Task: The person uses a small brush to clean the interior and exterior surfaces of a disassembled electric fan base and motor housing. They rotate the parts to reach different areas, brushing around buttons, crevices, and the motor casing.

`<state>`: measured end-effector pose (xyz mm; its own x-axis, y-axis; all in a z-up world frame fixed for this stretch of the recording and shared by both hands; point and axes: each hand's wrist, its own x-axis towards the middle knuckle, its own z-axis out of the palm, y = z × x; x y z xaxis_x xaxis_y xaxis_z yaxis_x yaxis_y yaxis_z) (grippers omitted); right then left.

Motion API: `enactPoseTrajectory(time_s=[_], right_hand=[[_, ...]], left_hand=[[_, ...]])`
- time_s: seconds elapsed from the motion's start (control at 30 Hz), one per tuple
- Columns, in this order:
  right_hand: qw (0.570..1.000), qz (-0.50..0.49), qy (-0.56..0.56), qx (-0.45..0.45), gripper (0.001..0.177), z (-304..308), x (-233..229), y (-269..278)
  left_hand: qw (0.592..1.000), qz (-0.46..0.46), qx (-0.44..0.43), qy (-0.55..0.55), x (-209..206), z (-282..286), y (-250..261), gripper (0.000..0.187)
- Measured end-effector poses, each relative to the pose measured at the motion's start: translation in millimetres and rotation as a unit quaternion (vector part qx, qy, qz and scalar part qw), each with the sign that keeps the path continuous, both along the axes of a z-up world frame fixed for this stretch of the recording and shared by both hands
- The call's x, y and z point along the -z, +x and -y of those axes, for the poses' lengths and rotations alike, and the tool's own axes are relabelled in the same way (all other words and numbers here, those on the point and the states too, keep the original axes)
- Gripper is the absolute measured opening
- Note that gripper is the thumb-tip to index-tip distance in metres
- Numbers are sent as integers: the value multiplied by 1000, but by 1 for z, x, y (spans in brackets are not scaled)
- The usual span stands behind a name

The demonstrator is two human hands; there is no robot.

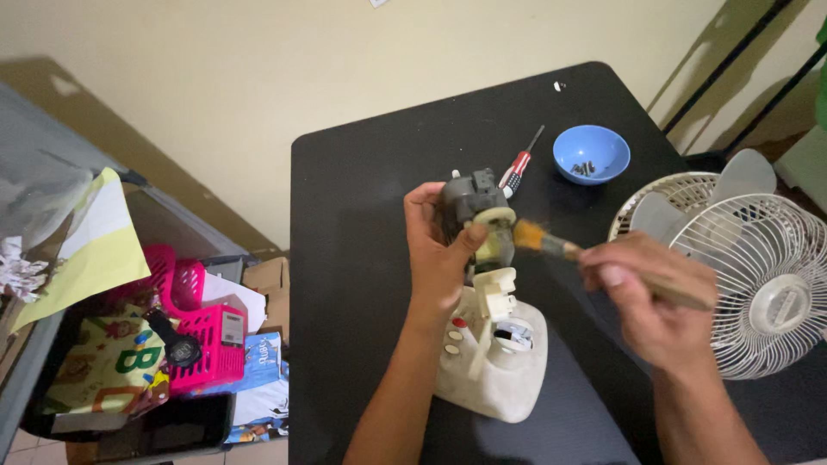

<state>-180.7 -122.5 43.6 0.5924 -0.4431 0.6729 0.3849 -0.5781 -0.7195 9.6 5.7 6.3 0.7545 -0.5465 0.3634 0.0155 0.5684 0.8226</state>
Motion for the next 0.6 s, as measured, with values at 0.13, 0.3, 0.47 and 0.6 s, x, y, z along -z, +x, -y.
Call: enactPoseTrajectory(time_s=[0.13, 0.3, 0.47, 0.6], right_hand=[[997, -48, 29, -46, 17, 11, 12, 4], [995, -65, 77, -19, 16, -2, 30, 13], [999, -7, -52, 10, 15, -9, 28, 19], [995, -14, -80, 56, 11, -8, 13, 21]], left_hand=[[997, -26, 44, -60, 3, 1, 7, 72], [997, -59, 28, -28, 6, -7, 11, 66], [993, -60, 79, -67, 16, 2, 21, 64], [986, -78, 128, -74, 30, 0, 28, 69]])
